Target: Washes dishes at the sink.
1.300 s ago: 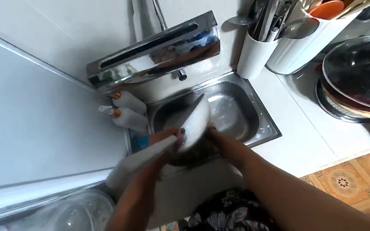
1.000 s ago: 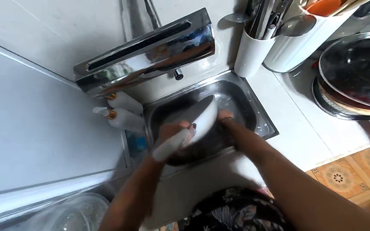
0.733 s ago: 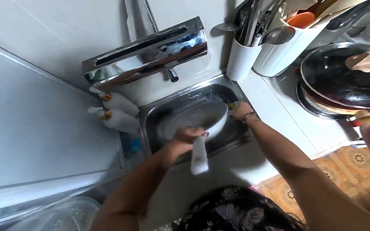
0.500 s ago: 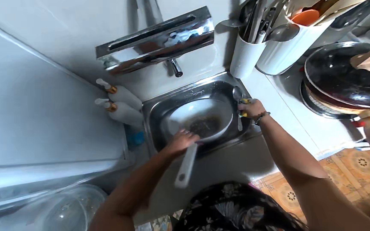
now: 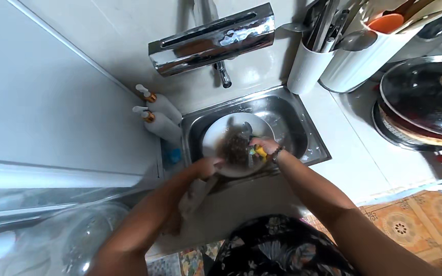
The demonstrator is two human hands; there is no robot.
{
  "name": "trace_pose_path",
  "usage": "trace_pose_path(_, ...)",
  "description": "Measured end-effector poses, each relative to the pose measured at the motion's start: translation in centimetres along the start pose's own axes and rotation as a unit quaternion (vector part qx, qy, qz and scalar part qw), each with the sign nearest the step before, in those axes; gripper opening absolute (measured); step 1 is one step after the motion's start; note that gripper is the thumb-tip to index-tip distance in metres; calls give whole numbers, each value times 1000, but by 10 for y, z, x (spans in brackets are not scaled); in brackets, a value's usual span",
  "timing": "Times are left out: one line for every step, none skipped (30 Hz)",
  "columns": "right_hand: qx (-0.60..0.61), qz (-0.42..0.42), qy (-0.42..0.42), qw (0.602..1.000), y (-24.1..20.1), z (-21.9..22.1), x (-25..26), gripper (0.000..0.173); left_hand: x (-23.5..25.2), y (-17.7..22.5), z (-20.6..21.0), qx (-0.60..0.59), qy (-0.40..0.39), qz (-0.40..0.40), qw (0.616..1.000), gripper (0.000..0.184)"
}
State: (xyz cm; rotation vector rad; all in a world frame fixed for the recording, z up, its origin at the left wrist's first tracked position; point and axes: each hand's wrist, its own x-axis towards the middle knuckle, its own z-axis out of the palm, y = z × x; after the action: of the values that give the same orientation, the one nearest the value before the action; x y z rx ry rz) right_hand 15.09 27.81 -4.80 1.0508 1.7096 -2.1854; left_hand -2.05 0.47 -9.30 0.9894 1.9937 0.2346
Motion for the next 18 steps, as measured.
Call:
trace_pose_path(-4,-7,7,1000,9,6,11,22,2,27,-4,-137,5,-29,990,38)
trace_pose_path(-24,-22,13,999,18,13,22,25,10,48,-3,-263,22,-49,963,44)
trace_pose_path(-46,-40,20,998,30,21,38,30,27,53,4,-354,37,-49,933,53)
trace_pose_path(-70,-60,27,995,39,29,50,35,46,53,14,-412,62,-36,909,56)
trace_pose_path(-95,-78,28,992,41,36,55,39,65,48,23,-442,97,-22,891,52)
trace_pose_path(-124,-98,24,987,35,38,52,38,81,45,29,-463,136,-16,876,46)
trace_pose_path(-154,-112,15,982,25,35,44,37,89,43,31,-478,165,-21,862,40)
trace_pose_path(-183,-119,13,976,15,28,34,36,94,42,32,-488,187,-34,852,37)
trace_pose_path(-209,-126,22,969,4,19,24,36,97,39,32,-483,198,-51,852,37)
trace_pose_path(-232,-142,44,961,-6,11,14,32,101,34,33,-456,201,-67,864,38)
trace_pose_path(-254,-172,77,949,-14,6,9,29,103,25,36,-413,201,-72,885,39)
trace_pose_path(-294,-212,104,926,-18,8,9,28,105,16,38,-364,202,-73,906,38)
trace_pose_path(-347,-261,117,893,-16,15,17,30,105,12,41,-317,212,-64,922,36)
trace_pose_path(-413,-312,121,847,-3,25,40,36,100,15,40,-266,216,-55,938,31)
trace_pose_path(-475,-351,122,797,14,35,73,40,89,30,36,-239,220,-49,944,26)
trace_pose_path(-512,-360,123,770,26,44,100,43,82,43,33,-232,224,-43,946,24)
trace_pose_path(-533,-339,130,764,28,48,113,44,82,48,38,-230,239,-32,943,23)
trace_pose_path(-539,-283,123,784,20,50,111,47,86,49,47,-237,260,-23,936,22)
